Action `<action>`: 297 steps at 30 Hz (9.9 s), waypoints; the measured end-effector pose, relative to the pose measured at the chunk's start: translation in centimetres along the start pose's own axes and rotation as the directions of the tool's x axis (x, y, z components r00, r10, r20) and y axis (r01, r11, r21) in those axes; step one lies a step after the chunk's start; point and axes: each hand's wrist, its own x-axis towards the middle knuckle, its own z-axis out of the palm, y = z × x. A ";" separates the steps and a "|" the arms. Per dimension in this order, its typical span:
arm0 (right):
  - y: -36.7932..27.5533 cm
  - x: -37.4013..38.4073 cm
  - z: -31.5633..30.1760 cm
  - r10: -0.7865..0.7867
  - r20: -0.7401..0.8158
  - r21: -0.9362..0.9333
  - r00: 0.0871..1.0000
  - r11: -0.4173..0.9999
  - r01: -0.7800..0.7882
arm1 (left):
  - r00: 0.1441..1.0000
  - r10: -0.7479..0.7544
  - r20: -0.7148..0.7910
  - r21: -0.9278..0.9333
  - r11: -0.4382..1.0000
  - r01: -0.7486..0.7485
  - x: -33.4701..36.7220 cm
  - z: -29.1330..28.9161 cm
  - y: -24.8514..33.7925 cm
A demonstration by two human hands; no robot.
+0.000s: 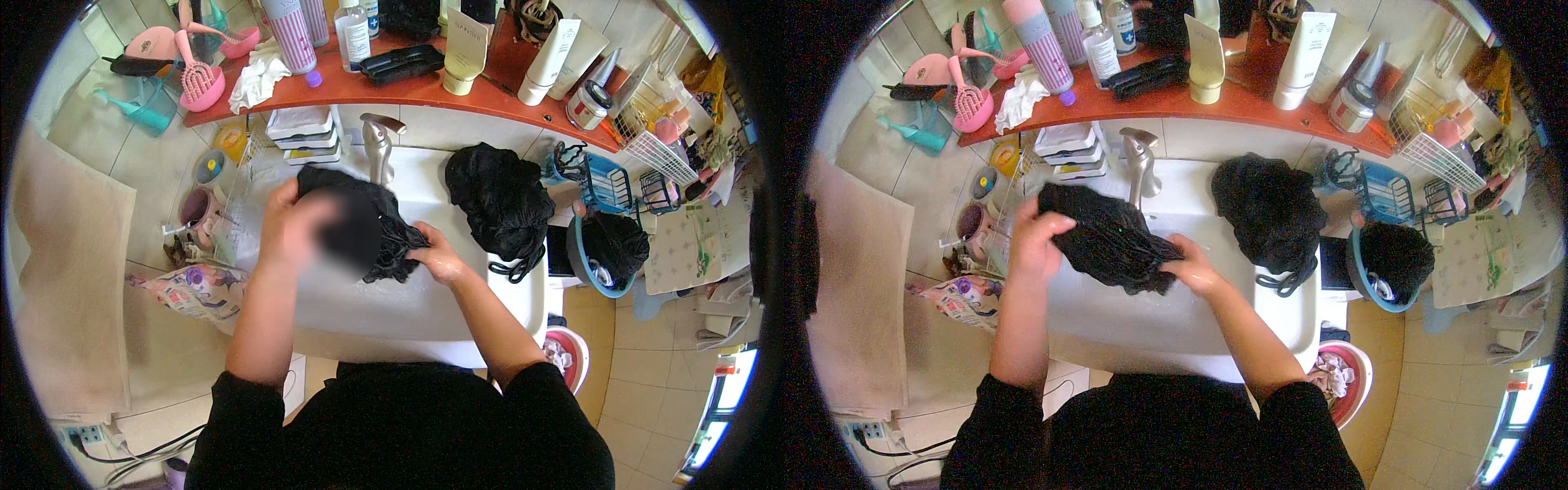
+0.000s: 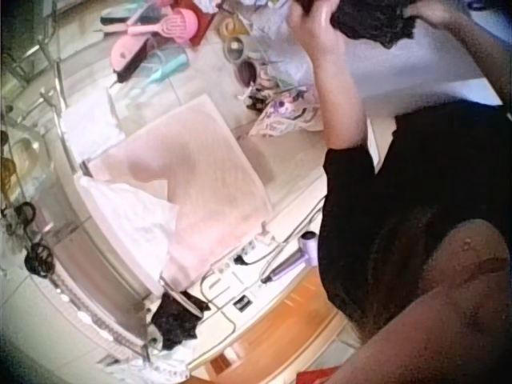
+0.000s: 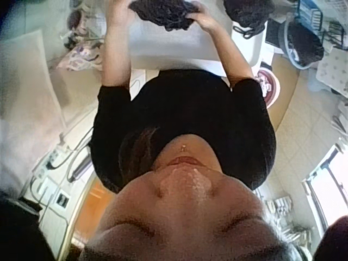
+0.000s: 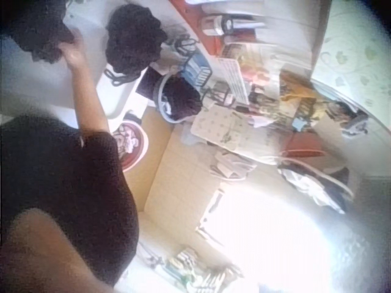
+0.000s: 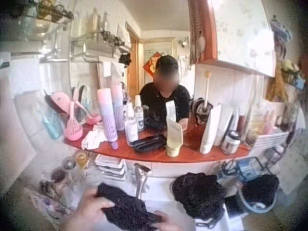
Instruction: The person washes a light-colored cloth and a black cloth in a white sink. They rub the items by hand under running water, rinse them thoroughly, and wring them out to remove excess water.
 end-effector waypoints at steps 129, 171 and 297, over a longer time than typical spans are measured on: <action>10.4 3.3 -2.9 0.634 -0.145 0.684 0.760 0.619 -0.386 | 0.920 -0.388 0.054 0.641 0.720 0.266 -2.4 -0.2 -26.2; 6.8 1.1 -2.4 0.512 -0.289 0.563 0.809 0.774 -0.289 | 0.845 -0.457 0.276 0.428 0.846 0.318 -2.4 -3.2 -18.5; -3.5 -0.7 0.8 0.025 -0.184 -0.340 0.983 0.936 -0.087 | 0.761 -0.577 -0.297 0.860 0.184 0.476 -4.7 -12.4 -19.9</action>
